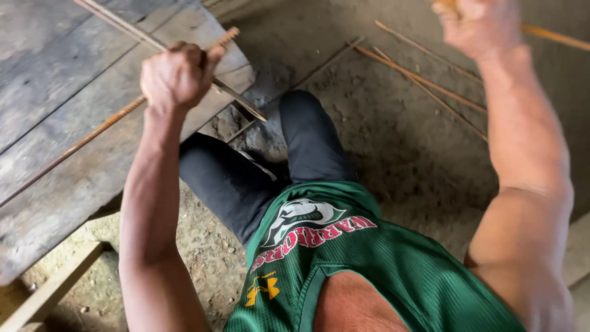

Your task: Cutting and bending metal rebars using a hacksaw and a bending pipe on a wooden workbench

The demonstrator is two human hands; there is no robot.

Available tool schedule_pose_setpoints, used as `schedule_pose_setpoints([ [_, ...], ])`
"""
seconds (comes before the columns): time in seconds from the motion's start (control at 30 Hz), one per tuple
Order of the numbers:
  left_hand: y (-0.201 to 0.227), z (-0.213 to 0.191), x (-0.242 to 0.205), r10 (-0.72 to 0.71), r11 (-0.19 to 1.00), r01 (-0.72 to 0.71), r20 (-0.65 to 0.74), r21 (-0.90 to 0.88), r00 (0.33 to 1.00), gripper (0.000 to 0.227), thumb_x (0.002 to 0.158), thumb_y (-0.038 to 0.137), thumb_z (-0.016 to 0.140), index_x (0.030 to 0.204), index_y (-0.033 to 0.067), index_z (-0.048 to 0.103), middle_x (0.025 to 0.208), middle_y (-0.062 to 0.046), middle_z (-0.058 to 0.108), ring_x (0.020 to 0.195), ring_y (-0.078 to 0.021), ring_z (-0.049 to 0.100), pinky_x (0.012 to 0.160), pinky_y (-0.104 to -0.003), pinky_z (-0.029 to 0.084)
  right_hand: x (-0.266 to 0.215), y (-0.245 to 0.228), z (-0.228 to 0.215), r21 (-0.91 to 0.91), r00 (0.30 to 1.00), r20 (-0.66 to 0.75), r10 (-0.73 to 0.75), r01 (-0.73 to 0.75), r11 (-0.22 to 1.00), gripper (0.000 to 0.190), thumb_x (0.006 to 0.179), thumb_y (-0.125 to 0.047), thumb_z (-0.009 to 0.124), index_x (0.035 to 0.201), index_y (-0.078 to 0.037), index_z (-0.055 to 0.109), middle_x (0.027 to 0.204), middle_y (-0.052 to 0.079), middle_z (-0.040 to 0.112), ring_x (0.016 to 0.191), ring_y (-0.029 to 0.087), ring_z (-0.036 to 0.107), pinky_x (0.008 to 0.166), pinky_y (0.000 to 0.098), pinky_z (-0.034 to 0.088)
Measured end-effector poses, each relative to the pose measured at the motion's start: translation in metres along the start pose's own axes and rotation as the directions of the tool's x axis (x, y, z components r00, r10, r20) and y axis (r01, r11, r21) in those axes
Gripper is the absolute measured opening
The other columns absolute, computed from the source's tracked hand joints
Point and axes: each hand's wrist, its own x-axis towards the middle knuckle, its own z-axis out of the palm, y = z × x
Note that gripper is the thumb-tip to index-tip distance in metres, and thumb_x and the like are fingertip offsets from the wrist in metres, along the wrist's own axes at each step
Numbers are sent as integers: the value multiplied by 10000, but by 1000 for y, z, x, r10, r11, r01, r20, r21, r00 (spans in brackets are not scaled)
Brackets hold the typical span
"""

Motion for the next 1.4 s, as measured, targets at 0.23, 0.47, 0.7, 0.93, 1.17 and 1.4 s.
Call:
schedule_pose_setpoints([
  [0.23, -3, 6, -8, 16, 999, -17, -31, -35, 999, 759, 1285, 656, 500, 725, 146, 542, 713, -6, 587, 460, -212, 538, 364, -366, 344, -97, -55, 23, 419, 825, 559, 75, -360, 834, 382, 1202, -357, 583, 1424, -54, 653, 806, 143, 559, 517, 398, 413, 385, 647, 352],
  [0.47, -8, 8, -15, -1, 997, -1, -26, -75, 1000, 780, 1312, 670, 542, 725, 164, 459, 689, 36, 483, 473, -135, 393, 404, -324, 276, -95, -3, 35, 14, 822, 567, 58, -80, 997, 407, 1297, -512, 473, 1391, -183, 693, 727, 23, 604, 519, 264, 492, 432, 469, 420],
  [0.7, -17, 18, -17, -10, 1000, 10, -60, 13, 998, 756, 1315, 690, 515, 755, 183, 490, 733, 37, 497, 482, -177, 408, 433, -344, 282, -8, -124, 6, 28, 356, 841, 407, -780, 625, 477, 1118, -448, 485, 1316, -31, 601, 1197, 265, 676, 1002, 460, 649, 769, 571, 485],
  [0.93, -20, 19, -17, -11, 1000, 11, -39, -7, 999, 751, 1321, 669, 582, 772, 161, 514, 743, 7, 529, 514, -233, 483, 443, -383, 302, 78, -317, -91, 971, 963, 239, 123, -240, -7, 374, 1084, -309, 550, 1270, -4, 662, 1249, 193, 677, 1186, 332, 647, 1065, 445, 506],
  [1.17, -10, -2, -9, -21, 995, 33, -125, 95, 992, 664, 1250, 652, 541, 790, 177, 600, 795, -14, 671, 600, -282, 664, 436, -437, 434, 140, -384, -132, 970, 974, 225, 17, -222, -97, 591, 1029, -448, 610, 1374, 26, 533, 1347, 199, 623, 1272, 333, 617, 1095, 392, 476],
  [1.4, 13, -28, 9, -259, 946, 287, 183, -150, 949, 729, 1104, 753, 512, 754, 157, 745, 667, -127, 708, 581, -430, 702, 436, -557, 521, 150, -424, -97, 952, 952, 300, 53, -295, -85, 383, 971, -365, 734, 1148, -35, 652, 1063, 118, 661, 946, 231, 712, 808, 345, 601],
])
